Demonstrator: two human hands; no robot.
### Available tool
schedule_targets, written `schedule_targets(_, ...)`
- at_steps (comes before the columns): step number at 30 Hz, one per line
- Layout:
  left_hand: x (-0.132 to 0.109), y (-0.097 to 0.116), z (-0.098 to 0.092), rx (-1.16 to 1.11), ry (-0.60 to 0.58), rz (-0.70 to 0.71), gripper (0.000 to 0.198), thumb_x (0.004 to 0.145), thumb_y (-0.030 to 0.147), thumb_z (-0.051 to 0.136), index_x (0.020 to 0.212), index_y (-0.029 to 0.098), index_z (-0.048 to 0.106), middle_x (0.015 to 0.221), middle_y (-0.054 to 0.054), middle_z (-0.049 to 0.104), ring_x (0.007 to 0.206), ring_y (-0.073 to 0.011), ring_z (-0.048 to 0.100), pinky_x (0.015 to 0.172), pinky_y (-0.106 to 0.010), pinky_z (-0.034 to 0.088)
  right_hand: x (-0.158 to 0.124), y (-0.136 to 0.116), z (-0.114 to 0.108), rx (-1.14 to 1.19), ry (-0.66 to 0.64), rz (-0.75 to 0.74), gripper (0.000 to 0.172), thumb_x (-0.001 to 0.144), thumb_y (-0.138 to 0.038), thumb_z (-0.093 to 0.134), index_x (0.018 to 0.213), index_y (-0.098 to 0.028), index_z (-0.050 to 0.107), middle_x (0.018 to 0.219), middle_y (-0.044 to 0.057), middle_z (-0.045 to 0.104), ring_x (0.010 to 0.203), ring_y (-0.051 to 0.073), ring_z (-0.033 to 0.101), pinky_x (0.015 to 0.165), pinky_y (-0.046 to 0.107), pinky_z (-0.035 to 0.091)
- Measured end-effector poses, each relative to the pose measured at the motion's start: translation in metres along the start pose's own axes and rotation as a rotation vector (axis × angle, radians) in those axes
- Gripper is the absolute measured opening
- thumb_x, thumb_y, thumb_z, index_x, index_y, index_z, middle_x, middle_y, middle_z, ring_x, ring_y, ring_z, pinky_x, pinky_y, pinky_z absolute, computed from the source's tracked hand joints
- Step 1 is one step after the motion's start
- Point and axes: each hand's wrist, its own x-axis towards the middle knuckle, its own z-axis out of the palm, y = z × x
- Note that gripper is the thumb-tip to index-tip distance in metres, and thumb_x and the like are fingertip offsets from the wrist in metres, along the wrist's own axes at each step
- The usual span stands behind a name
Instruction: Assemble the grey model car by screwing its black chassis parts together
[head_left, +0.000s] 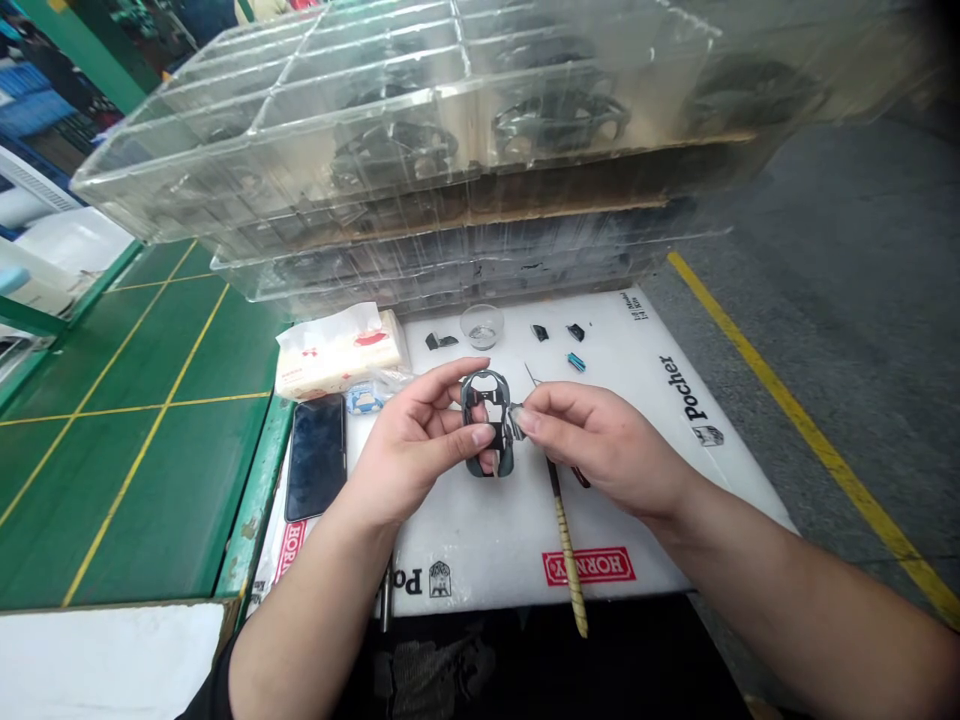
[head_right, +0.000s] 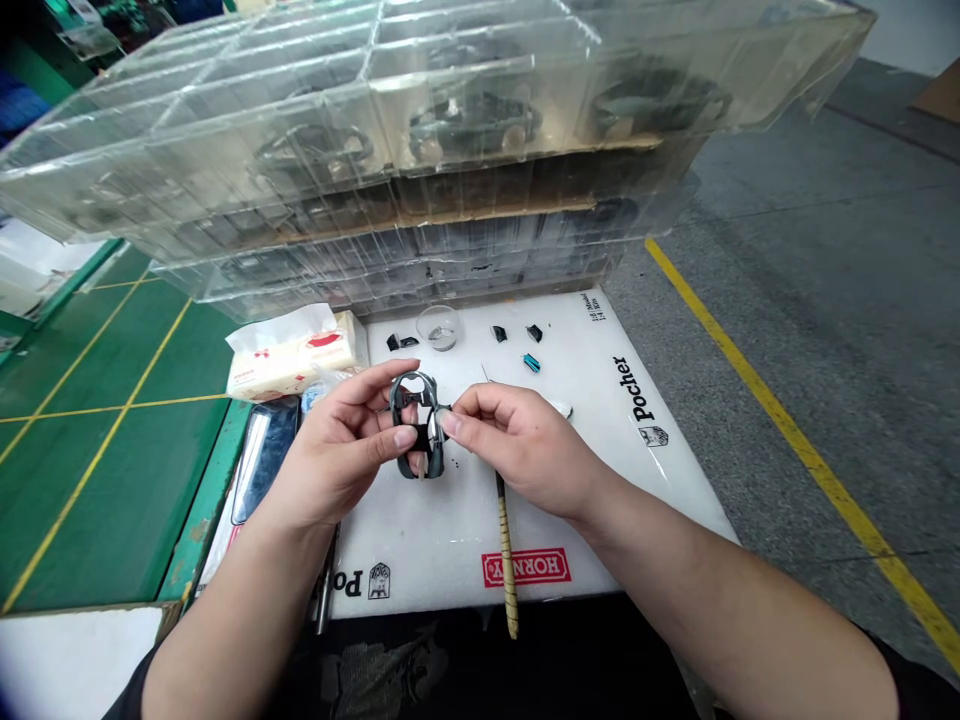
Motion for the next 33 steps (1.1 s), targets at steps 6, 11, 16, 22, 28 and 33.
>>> schedule_targets(6, 0.0, 0.008, 0.008, -0.184, 0.011, -0.112, 0.062, 0.09, 0.015, 0.107, 0.147, 0.028, 0.084, 0.103, 0.002, 0.077, 0.072, -0.0128, 0.08, 0.068, -0.027, 0.076, 0.004, 0.004, 0.001, -0.017, -0.01, 0.007, 0.058, 0.095, -0.08, 0.096, 0.084, -0.027, 0.075, 0.076, 0.0, 0.061, 0.078, 0.022, 0.055, 0.071, 0.037, 0.048)
schedule_targets(11, 0.0, 0.013, 0.009, -0.259, -0.013, -0.145, 0.061, 0.091, 0.015, 0.106, 0.146, 0.029, 0.084, 0.104, 0.002, 0.078, 0.072, -0.0119, 0.078, 0.068, -0.025, 0.074, 0.006, 0.011, 0.002, 0.017, -0.07, 0.02, 0.065, 0.096, -0.088, 0.091, 0.085, -0.026, 0.073, 0.077, 0.002, 0.065, 0.073, 0.021, 0.052, 0.066, 0.037, 0.046)
schedule_targets(16, 0.0, 0.011, 0.008, -0.213, -0.033, -0.154, 0.065, 0.091, 0.02, 0.107, 0.149, 0.029, 0.082, 0.104, 0.001, 0.077, 0.071, -0.0129, 0.078, 0.068, -0.028, 0.073, 0.005, 0.01, 0.002, 0.005, -0.05, 0.004, 0.065, 0.096, -0.087, 0.091, 0.086, -0.026, 0.073, 0.079, 0.003, 0.067, 0.076, 0.021, 0.054, 0.068, 0.037, 0.05)
schedule_targets(22, 0.0, 0.01, 0.008, -0.223, -0.023, -0.159, 0.065, 0.09, 0.017, 0.107, 0.149, 0.027, 0.082, 0.104, 0.001, 0.077, 0.07, -0.0132, 0.079, 0.066, -0.027, 0.073, 0.005, 0.005, 0.003, 0.019, -0.027, -0.027, 0.06, 0.095, -0.081, 0.096, 0.085, -0.026, 0.076, 0.087, 0.004, 0.069, 0.084, 0.023, 0.058, 0.077, 0.039, 0.053)
schedule_targets(28, 0.0, 0.01, 0.008, -0.237, -0.037, -0.174, 0.062, 0.091, 0.017, 0.107, 0.147, 0.028, 0.084, 0.101, 0.002, 0.075, 0.069, -0.0128, 0.079, 0.066, -0.027, 0.073, 0.004, 0.003, 0.003, -0.015, -0.037, 0.011, 0.057, 0.093, -0.079, 0.098, 0.088, -0.027, 0.077, 0.084, 0.004, 0.073, 0.084, 0.025, 0.064, 0.079, 0.041, 0.057)
schedule_targets(33, 0.001, 0.008, 0.007, -0.195, -0.046, -0.162, 0.064, 0.091, 0.019, 0.107, 0.149, 0.027, 0.082, 0.101, 0.001, 0.075, 0.07, -0.0137, 0.078, 0.068, -0.028, 0.074, 0.003, 0.003, 0.004, 0.009, -0.058, 0.02, 0.056, 0.094, -0.078, 0.098, 0.089, -0.027, 0.076, 0.088, 0.006, 0.077, 0.088, 0.027, 0.07, 0.083, 0.043, 0.061)
